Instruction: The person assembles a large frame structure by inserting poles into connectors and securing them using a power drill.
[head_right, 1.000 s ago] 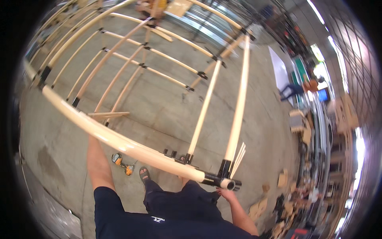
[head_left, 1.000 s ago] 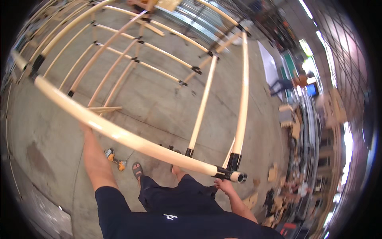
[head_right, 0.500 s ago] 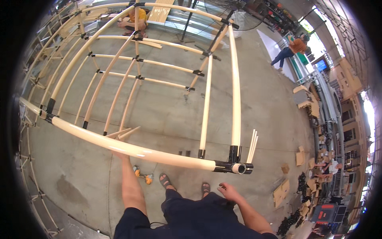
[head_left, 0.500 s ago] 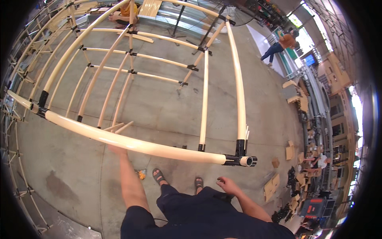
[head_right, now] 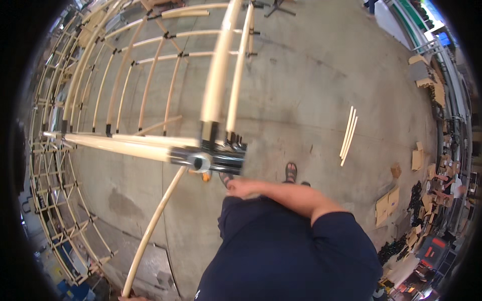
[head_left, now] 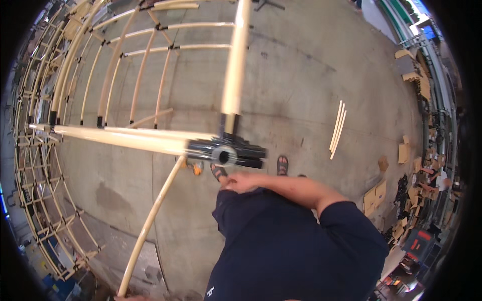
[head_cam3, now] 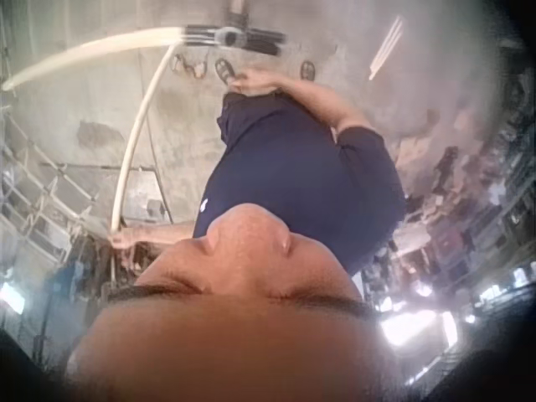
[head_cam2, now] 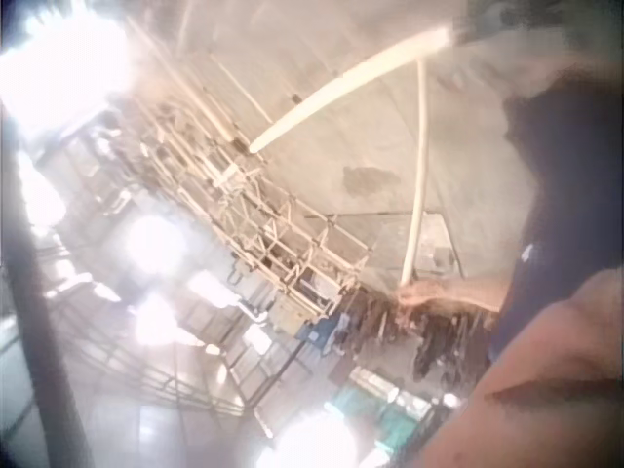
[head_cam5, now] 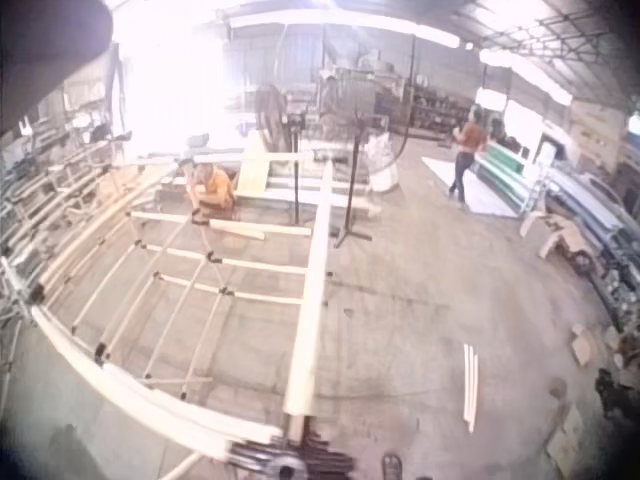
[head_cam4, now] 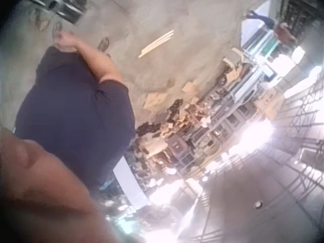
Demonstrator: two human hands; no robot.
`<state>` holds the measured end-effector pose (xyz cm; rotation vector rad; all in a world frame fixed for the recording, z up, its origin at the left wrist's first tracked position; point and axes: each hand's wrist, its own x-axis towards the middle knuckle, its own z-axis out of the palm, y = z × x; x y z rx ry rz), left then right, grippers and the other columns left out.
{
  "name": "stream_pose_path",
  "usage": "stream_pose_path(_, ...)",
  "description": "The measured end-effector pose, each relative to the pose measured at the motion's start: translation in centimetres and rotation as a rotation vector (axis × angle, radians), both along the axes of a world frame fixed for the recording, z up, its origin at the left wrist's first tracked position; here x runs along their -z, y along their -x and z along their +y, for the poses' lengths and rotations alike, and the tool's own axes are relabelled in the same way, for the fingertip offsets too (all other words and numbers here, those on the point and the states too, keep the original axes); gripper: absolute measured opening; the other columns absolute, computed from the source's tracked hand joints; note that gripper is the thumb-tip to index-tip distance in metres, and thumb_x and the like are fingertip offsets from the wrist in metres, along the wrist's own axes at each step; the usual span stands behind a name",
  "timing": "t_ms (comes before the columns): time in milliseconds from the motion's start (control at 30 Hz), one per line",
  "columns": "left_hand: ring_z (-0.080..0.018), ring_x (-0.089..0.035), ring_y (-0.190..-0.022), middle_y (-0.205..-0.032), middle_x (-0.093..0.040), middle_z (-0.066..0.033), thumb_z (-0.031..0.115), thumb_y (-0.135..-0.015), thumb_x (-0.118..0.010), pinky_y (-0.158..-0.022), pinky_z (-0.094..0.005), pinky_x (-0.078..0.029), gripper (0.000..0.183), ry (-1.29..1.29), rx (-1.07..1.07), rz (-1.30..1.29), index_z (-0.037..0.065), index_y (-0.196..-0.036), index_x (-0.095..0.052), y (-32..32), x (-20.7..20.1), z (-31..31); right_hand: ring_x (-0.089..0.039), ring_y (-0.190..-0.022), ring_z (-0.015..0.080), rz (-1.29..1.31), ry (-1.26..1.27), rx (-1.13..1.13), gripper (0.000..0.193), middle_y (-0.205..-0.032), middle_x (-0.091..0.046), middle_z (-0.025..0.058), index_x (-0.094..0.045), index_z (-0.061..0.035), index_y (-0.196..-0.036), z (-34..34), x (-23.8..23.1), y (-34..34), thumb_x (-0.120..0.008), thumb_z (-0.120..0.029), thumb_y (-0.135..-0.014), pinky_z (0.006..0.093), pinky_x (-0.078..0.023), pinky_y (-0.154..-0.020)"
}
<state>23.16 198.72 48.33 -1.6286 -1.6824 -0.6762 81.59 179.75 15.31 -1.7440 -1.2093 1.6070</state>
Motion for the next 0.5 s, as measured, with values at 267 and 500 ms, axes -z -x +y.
stream_pose_path(267,-0.0284,-0.070,-0.070,-0.076,-0.069,-0.0097,0.041,-0.069,-0.084,-0.056,-0.0362,-0.053,0.040,0.748,-0.754,0.545,0.012,-0.082,-0.059,-3.7,-2.7,-23.2,-0.063,-0.110,0.0374,0.326,0.333,-0.325,0.085,-0.121,-0.065,0.0236,-0.070,0.0044,-0.114,-12.4,2.7,-5.1,-0.046,-0.074,-0.092,0.0412,-0.048,-0.095)
stream_pose_path(500,-0.0341,-0.067,-0.091,-0.098,-0.066,-0.0184,0.013,-0.100,-0.055,-0.074,-0.0493,-0.063,0.019,0.575,0.100,-1.619,-0.004,-0.104,-0.060,-29.1,20.7,-27.1,-0.062,-0.097,0.0292,1.114,0.296,1.138,0.070,-0.109,-0.064,0.0164,-0.054,-0.0017,-0.127,-24.4,5.4,-19.1,-0.048,-0.065,-0.097,0.0432,-0.051,-0.089)
